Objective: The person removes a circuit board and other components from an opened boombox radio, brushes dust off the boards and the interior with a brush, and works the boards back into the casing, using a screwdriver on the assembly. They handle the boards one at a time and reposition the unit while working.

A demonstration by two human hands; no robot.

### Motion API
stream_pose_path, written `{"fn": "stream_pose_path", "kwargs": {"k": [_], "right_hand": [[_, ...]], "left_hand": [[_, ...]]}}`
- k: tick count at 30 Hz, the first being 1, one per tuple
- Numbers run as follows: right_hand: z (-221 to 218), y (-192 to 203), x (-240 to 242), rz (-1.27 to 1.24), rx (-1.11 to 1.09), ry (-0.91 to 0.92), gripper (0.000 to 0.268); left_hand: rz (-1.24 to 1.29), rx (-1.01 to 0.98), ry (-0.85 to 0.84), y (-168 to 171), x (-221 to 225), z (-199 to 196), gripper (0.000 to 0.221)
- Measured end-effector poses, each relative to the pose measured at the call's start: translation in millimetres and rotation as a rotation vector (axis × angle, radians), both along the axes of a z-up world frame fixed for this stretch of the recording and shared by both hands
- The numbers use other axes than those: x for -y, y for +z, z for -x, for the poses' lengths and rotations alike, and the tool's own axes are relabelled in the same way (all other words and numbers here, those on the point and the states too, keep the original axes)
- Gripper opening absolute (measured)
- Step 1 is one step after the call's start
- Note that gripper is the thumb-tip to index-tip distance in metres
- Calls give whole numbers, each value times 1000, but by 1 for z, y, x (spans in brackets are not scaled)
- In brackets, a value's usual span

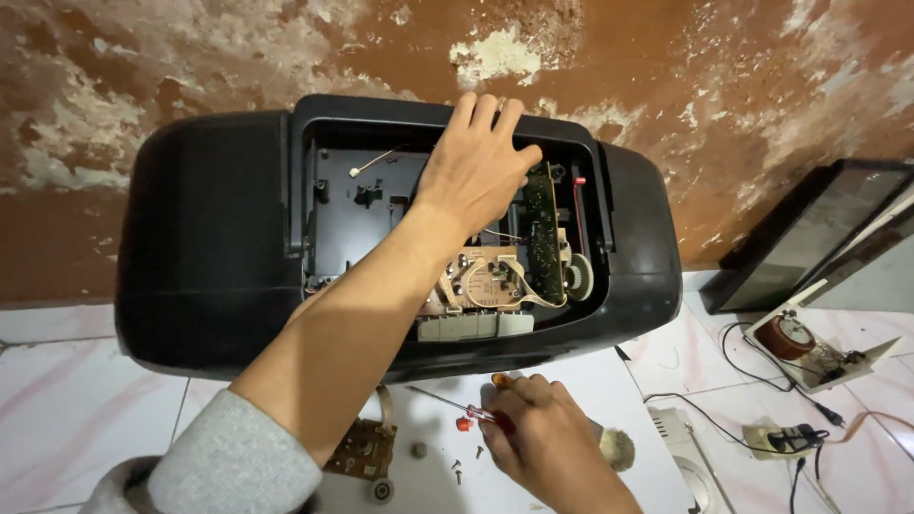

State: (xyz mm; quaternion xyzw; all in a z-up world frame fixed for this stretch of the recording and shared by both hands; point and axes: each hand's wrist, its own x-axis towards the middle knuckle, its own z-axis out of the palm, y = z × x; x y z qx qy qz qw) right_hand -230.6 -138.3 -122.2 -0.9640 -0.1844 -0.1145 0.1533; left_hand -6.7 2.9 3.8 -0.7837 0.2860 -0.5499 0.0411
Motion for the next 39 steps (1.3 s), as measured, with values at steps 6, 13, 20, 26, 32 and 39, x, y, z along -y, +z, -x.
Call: {"fn": "stream_pose_path", "kwargs": {"k": [6,13,20,26,32,39], "right_hand": [[17,32,23,-80,-261,-383,22],[37,152,93,-447,83,-207,25],[-16,223,77,-431,521,-133,17],[-76,209,83,-349,566,-116,15],[-97,200,89,-372,557,23,8],[-112,195,79,-394,463,-36,9]], "left_hand": [[-7,-11,-38,1,-1,1,14],[-12,-90,-88,0,0,-4,7],[-6,-181,-192,6,-5,1,18],[-90,-281,-114,8,0,-10,20],[-112,-269,-64,9,2,-7,23],[-136,-293,-39,12,5,-1,23]]}}
